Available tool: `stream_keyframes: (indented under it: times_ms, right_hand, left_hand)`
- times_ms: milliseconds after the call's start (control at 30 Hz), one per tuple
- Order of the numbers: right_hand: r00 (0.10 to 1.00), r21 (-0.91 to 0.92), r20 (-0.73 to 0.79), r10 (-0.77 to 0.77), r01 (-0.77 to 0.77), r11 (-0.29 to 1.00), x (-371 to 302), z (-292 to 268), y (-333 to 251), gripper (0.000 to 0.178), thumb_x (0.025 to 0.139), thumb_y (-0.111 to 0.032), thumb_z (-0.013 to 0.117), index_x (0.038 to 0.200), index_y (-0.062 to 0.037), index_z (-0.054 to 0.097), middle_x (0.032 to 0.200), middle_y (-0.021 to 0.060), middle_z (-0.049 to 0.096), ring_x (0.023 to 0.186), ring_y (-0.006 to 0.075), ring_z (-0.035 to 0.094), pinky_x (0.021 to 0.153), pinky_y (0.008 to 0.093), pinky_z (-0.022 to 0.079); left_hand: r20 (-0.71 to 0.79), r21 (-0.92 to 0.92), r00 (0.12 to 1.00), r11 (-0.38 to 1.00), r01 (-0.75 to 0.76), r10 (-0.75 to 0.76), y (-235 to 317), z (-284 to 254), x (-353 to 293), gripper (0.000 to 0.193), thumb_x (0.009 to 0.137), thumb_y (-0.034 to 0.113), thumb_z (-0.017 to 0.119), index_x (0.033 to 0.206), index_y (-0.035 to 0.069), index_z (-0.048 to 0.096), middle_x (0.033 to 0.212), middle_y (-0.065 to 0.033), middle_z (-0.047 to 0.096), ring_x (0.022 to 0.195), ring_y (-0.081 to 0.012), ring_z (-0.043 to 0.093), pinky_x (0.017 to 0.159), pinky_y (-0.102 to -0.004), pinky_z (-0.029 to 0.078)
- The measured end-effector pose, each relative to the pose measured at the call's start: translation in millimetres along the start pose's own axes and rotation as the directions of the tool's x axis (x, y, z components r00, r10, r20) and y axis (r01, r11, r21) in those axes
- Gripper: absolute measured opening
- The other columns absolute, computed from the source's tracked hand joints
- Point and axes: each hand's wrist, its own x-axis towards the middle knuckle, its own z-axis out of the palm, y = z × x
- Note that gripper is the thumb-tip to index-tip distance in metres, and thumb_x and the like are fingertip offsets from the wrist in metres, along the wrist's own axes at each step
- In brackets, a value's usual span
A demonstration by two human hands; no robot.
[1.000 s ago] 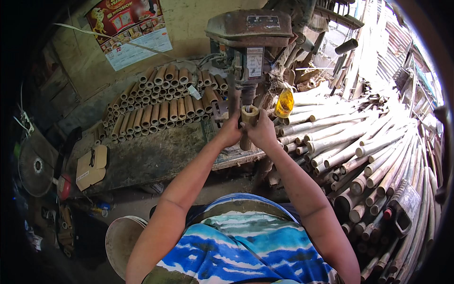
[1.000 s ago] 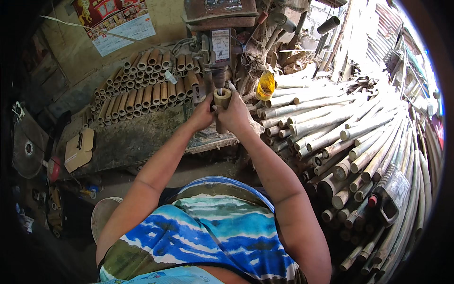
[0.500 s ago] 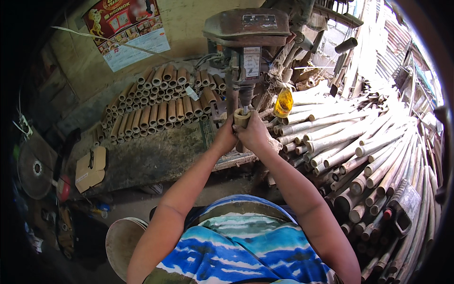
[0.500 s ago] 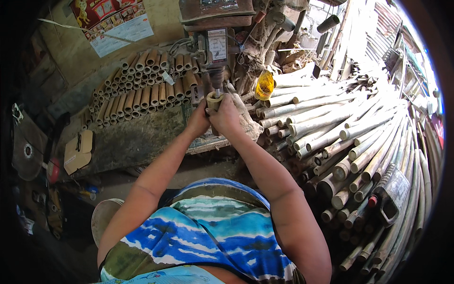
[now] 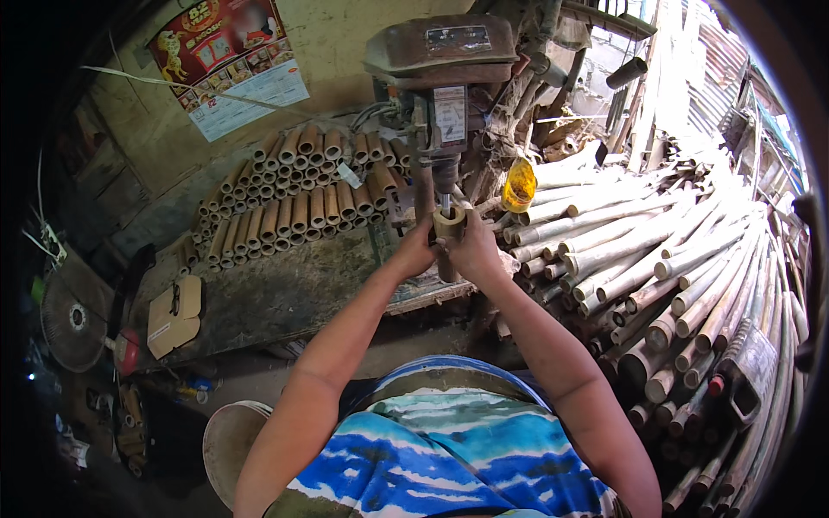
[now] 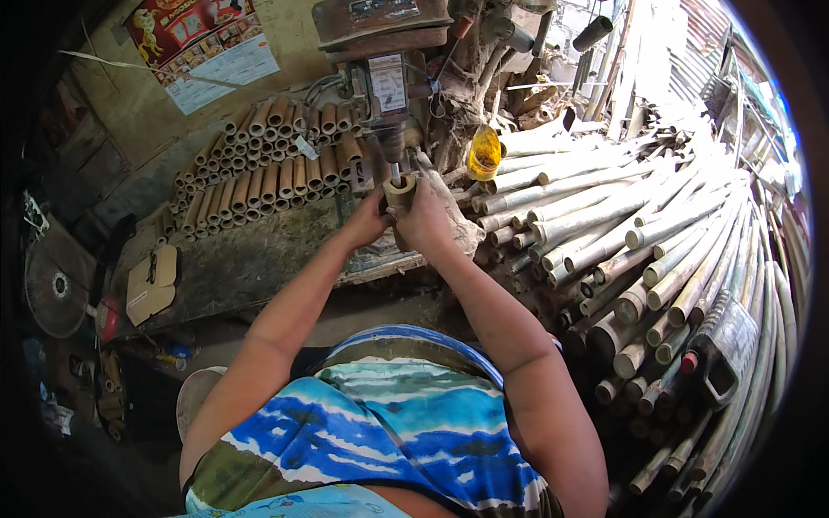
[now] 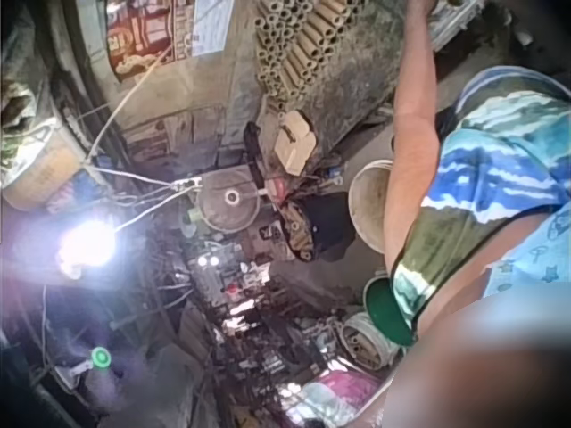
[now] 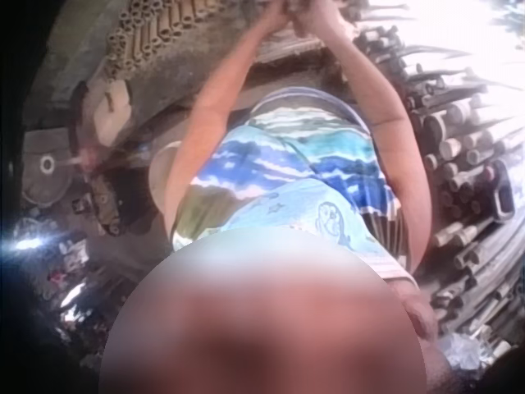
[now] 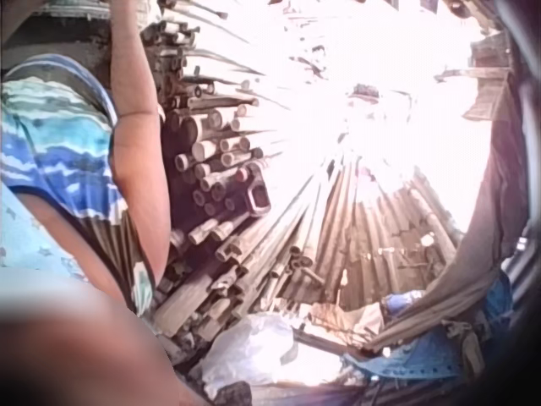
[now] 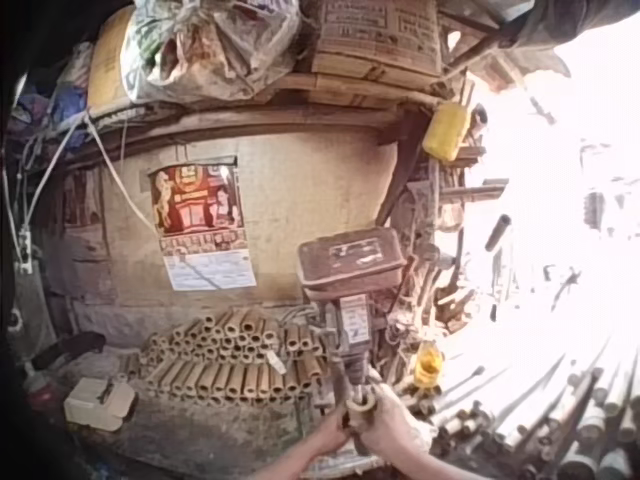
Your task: The person repeatedly picks short bamboo tubes from a bucket, positions each under a drill press, and drills a hole through the center. After drilling, the person places the finished tubes on a nearby table. The process is repeated for multiple tubes.
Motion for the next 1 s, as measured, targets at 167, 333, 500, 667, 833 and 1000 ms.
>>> stream_keyframes:
  times_ms: [167,333,500,667,833,1000]
  right_hand:
    - [0.998,0.075,-0.013,-0.054,0.054,0.996,2,4,-7,0.057,0.080,-0.016,0.078,0.125,0.0023,0.048,0.113,0.0295,0.064,0.110,0.0490,0.060,0.094,0.0540,0.048]
    - [0.997,0.043,-0.034,-0.073,0.074,0.996,9,10,-9,0.057,0.080,-0.016,0.077,0.124,0.0022,0.046,0.112,0.0287,0.063,0.106,0.0495,0.061,0.092,0.0534,0.049]
    - [0.998,-0.002,-0.037,-0.052,0.052,0.999,21,14,-5,0.057,0.080,-0.016,0.077,0.123,0.0023,0.045,0.111,0.0285,0.063,0.105,0.0493,0.061,0.090,0.0531,0.050]
    - [1.000,0.048,-0.013,-0.007,0.008,0.999,17,4,2,0.055,0.079,-0.017,0.077,0.122,0.0025,0.047,0.109,0.0284,0.065,0.106,0.0479,0.062,0.090,0.0533,0.050]
    - [0.999,0.064,-0.006,-0.052,0.052,0.997,6,-4,2,0.055,0.080,-0.013,0.075,0.126,0.0026,0.048,0.111,0.0289,0.066,0.107,0.0477,0.062,0.092,0.0530,0.050]
    - [0.997,0.077,-0.002,-0.078,0.078,0.994,1,-7,0,0.056,0.081,-0.011,0.073,0.129,0.0031,0.048,0.112,0.0291,0.066,0.107,0.0478,0.062,0.093,0.0531,0.049]
  left_hand:
    - [0.005,-0.040,0.996,0.996,0.084,-0.084,-1,-8,-6,0.070,0.086,-0.007,0.065,0.150,0.005,0.039,0.143,-0.0158,0.055,0.131,-0.0241,0.053,0.111,-0.0369,0.041]
    - [-0.056,-0.063,0.996,0.996,0.067,-0.070,5,-7,-5,0.069,0.086,-0.009,0.063,0.150,0.006,0.040,0.142,-0.0148,0.056,0.129,-0.0233,0.054,0.110,-0.0370,0.041]
    - [-0.071,0.007,0.989,0.992,0.128,-0.127,13,-5,6,0.066,0.087,-0.005,0.064,0.148,0.005,0.041,0.141,-0.0157,0.057,0.127,-0.0238,0.056,0.107,-0.0375,0.044]
    - [0.009,0.004,0.985,0.985,0.174,-0.174,21,-2,8,0.069,0.086,-0.003,0.067,0.148,0.005,0.040,0.141,-0.0166,0.057,0.128,-0.0252,0.056,0.106,-0.0379,0.044]
    - [-0.022,-0.041,0.996,0.995,0.091,-0.092,23,1,-2,0.072,0.083,-0.002,0.070,0.149,0.005,0.040,0.141,-0.0169,0.057,0.130,-0.0264,0.055,0.108,-0.0379,0.043]
    - [-0.029,0.032,0.996,0.996,0.087,-0.086,17,0,-6,0.075,0.082,-0.005,0.069,0.150,0.004,0.039,0.140,-0.0160,0.057,0.131,-0.0250,0.054,0.109,-0.0379,0.042]
